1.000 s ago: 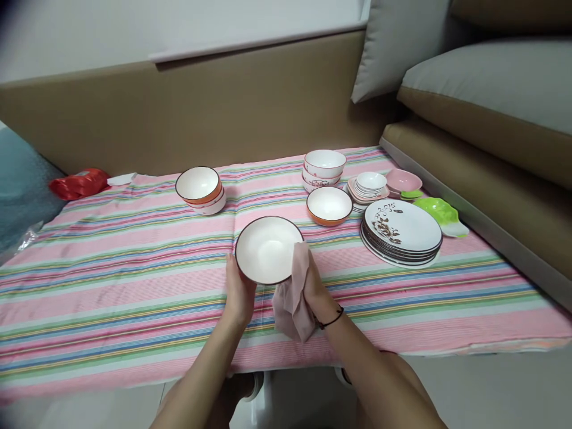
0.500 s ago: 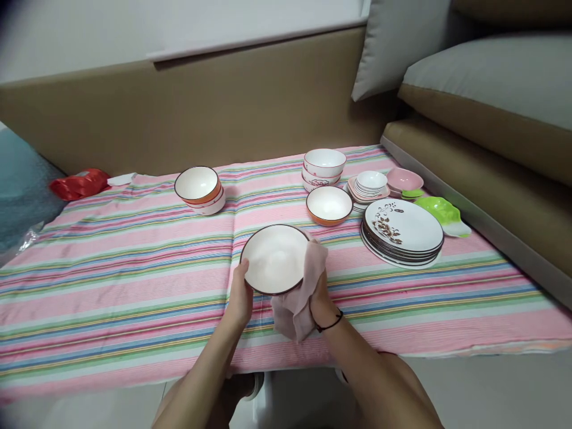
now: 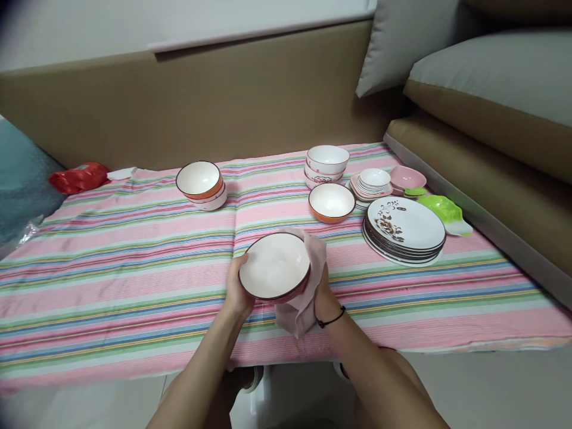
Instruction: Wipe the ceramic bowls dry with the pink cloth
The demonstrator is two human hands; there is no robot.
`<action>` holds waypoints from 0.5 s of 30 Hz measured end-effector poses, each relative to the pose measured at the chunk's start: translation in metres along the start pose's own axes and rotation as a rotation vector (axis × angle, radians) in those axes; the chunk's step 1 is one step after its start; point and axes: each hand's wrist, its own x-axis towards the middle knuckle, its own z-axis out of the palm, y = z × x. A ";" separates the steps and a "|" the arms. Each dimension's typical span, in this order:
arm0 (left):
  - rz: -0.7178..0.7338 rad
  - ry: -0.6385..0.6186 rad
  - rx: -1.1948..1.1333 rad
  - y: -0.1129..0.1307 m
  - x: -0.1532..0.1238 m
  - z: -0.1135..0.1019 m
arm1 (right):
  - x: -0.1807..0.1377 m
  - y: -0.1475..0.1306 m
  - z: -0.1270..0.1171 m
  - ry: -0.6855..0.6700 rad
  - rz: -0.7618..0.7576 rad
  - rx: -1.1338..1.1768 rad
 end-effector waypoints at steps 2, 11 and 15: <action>0.004 0.017 -0.025 -0.003 0.002 0.002 | -0.006 -0.002 0.007 0.040 -0.027 -0.020; 0.012 -0.086 -0.177 -0.016 -0.002 0.010 | -0.039 0.003 0.037 0.137 -0.308 -0.053; 0.106 -0.278 -0.108 -0.018 -0.007 0.006 | -0.024 0.001 0.026 0.181 -0.311 -0.073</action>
